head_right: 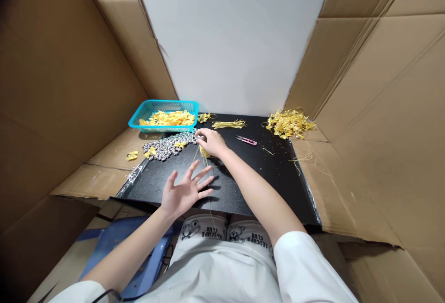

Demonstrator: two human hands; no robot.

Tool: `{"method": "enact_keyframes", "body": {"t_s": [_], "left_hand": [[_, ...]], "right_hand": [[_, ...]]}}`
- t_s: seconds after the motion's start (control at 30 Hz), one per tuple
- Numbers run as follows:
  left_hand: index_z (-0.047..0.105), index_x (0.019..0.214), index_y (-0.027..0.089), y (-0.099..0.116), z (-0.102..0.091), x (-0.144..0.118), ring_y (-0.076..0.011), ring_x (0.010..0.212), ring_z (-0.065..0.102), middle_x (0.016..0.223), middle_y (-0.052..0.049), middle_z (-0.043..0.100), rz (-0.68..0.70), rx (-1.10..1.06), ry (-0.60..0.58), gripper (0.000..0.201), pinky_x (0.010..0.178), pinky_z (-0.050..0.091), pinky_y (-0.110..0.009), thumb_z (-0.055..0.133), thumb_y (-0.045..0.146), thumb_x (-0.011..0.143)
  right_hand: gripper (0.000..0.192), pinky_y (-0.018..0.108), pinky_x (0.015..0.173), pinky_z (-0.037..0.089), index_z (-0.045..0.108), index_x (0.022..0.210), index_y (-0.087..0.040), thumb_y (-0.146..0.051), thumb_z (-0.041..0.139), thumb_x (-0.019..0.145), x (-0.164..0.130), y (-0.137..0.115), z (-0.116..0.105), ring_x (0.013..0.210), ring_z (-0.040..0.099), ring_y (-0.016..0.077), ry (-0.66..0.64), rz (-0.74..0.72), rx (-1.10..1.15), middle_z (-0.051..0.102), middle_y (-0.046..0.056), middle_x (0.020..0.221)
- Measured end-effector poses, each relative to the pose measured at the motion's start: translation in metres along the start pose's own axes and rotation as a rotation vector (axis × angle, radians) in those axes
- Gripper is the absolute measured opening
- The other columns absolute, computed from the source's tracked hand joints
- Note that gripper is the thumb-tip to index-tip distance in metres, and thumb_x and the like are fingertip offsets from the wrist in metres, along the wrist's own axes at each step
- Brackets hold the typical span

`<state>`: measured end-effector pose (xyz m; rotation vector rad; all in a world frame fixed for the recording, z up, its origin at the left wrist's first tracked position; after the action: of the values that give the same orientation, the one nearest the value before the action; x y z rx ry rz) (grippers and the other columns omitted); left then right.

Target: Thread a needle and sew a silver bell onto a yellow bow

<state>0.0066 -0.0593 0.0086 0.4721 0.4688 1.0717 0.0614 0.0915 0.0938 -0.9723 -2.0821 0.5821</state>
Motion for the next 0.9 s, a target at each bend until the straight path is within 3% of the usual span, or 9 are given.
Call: {"method": "enact_keyframes", "body": {"t_s": [0.1,0.2,0.3,0.4,0.47,0.7,0.8,0.9], "left_hand": [[0.053,0.133,0.039,0.001,0.006,-0.001,-0.0388,0.130,0.046,0.140,-0.010,0.052,-0.034,-0.069,-0.056,0.066,0.100,0.036,-0.060,0.054,0.071,0.076],[0.046,0.140,0.040,-0.001,0.010,-0.002,-0.0407,0.131,0.046,0.143,-0.012,0.050,-0.064,-0.096,-0.117,0.075,0.100,0.034,-0.063,0.050,0.076,0.075],[0.048,0.140,0.033,-0.013,0.009,-0.005,-0.0358,0.120,0.057,0.150,-0.011,0.045,-0.151,-0.104,-0.146,0.068,0.097,0.040,-0.056,0.042,0.071,0.084],[0.059,0.130,0.019,-0.024,-0.001,-0.007,-0.0252,0.100,0.065,0.143,-0.014,0.052,-0.209,-0.074,-0.091,0.059,0.089,0.048,-0.041,0.039,0.059,0.092],[0.064,0.123,0.015,-0.026,-0.008,-0.007,-0.0222,0.097,0.064,0.139,-0.014,0.056,-0.199,-0.055,-0.052,0.057,0.085,0.049,-0.036,0.040,0.056,0.092],[0.062,0.128,0.030,-0.012,-0.002,-0.013,-0.0357,0.133,0.039,0.159,-0.002,0.030,-0.128,0.008,-0.112,0.064,0.096,0.043,-0.058,0.042,0.072,0.083],[0.058,0.132,0.035,-0.004,0.002,-0.014,-0.0377,0.131,0.042,0.156,-0.003,0.035,-0.103,0.013,-0.154,0.068,0.097,0.041,-0.059,0.045,0.075,0.079],[0.055,0.136,0.029,-0.008,0.004,-0.014,-0.0318,0.105,0.062,0.145,-0.012,0.050,-0.171,0.010,-0.192,0.074,0.094,0.043,-0.054,0.043,0.076,0.080]], "right_hand": [[0.015,0.029,0.078,0.045,0.068,0.094,-0.021,-0.017,0.064,0.080,0.000,0.000,0.000,0.085,0.063,0.0180,0.003,0.002,-0.005,0.072,0.002,0.095],[0.016,0.029,0.079,0.045,0.068,0.094,-0.022,-0.017,0.064,0.080,0.000,0.000,0.000,0.086,0.063,0.0183,0.005,0.009,-0.010,0.072,0.002,0.096],[0.015,0.030,0.079,0.045,0.067,0.094,-0.022,-0.017,0.063,0.081,0.000,-0.001,0.000,0.084,0.063,0.0181,0.005,0.013,-0.014,0.072,0.002,0.096],[0.015,0.029,0.079,0.045,0.067,0.094,-0.022,-0.017,0.063,0.081,-0.001,-0.001,0.001,0.084,0.062,0.0181,0.003,0.010,-0.016,0.072,0.002,0.096],[0.015,0.029,0.079,0.045,0.067,0.094,-0.022,-0.017,0.063,0.081,-0.001,-0.001,0.000,0.084,0.062,0.0182,0.003,0.006,-0.015,0.072,0.002,0.096],[0.015,0.028,0.076,0.045,0.067,0.094,-0.022,-0.018,0.063,0.081,-0.001,0.000,0.001,0.081,0.062,0.0176,0.001,-0.003,-0.011,0.072,0.001,0.094],[0.015,0.028,0.074,0.044,0.067,0.094,-0.021,-0.017,0.062,0.081,-0.001,0.000,0.001,0.079,0.062,0.0172,0.003,-0.003,-0.009,0.072,0.001,0.093],[0.015,0.028,0.075,0.044,0.067,0.094,-0.022,-0.017,0.062,0.081,-0.001,-0.001,0.000,0.080,0.062,0.0175,0.003,0.002,-0.010,0.072,0.001,0.093]]}}
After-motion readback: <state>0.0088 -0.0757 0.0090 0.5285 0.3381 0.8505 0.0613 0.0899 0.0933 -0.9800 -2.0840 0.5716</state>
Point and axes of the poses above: each hand's wrist, its own x-axis towards the middle knuckle, its own z-axis out of the palm, y = z × x, the point moved 9 cm from there along x, towards the middle knuckle
